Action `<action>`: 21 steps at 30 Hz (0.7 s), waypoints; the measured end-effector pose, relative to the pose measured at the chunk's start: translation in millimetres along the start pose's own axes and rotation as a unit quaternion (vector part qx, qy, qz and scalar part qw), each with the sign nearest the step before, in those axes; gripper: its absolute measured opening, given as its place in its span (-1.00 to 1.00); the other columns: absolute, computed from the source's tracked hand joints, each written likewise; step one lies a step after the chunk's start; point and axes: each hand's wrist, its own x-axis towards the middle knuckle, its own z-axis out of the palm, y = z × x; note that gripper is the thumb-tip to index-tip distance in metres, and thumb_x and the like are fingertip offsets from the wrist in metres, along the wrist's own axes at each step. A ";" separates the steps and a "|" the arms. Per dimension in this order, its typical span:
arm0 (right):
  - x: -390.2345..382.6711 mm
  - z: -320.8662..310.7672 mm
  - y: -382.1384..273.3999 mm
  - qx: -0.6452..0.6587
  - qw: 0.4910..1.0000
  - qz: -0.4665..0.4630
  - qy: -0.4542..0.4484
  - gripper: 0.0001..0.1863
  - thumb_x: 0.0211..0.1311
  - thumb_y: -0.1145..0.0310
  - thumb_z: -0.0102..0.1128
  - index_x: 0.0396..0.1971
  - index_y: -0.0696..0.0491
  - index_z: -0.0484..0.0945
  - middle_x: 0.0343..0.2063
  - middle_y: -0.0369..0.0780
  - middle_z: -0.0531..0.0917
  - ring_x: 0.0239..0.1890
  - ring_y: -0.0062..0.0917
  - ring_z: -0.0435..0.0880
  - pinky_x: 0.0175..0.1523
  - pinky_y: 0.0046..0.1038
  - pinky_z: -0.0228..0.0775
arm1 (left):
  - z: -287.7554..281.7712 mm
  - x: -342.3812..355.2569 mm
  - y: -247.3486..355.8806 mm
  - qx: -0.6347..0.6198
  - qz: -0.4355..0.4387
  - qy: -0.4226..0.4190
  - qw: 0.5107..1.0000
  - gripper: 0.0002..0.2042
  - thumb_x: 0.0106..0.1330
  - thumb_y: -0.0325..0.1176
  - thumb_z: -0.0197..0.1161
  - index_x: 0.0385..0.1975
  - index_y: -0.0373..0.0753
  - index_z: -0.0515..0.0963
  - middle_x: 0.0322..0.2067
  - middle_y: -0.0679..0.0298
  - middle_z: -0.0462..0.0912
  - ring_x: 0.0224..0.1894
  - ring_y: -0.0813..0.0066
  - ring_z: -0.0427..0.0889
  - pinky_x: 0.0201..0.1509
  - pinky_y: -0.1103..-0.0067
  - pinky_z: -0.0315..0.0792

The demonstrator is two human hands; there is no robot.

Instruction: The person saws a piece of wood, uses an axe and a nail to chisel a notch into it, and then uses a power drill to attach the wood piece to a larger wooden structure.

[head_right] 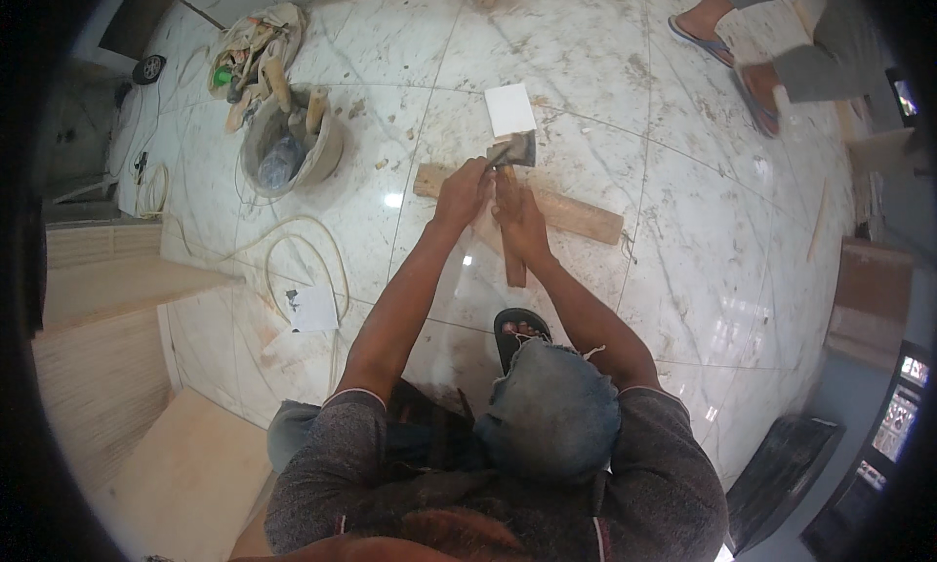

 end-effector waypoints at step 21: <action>1.6 -26.2 15.0 0.049 0.997 0.007 0.063 -0.56 0.00 0.45 0.26 -0.10 0.19 0.36 -0.30 -0.18 0.52 -0.26 -0.51 0.50 -0.13 -0.44 0.39 | -26.6 12.8 -2.3 -0.075 -0.150 0.099 0.981 -0.81 0.36 -0.30 0.01 -0.26 -0.33 0.39 -0.40 0.01 0.53 -0.37 0.00 0.54 -0.24 0.28 0.36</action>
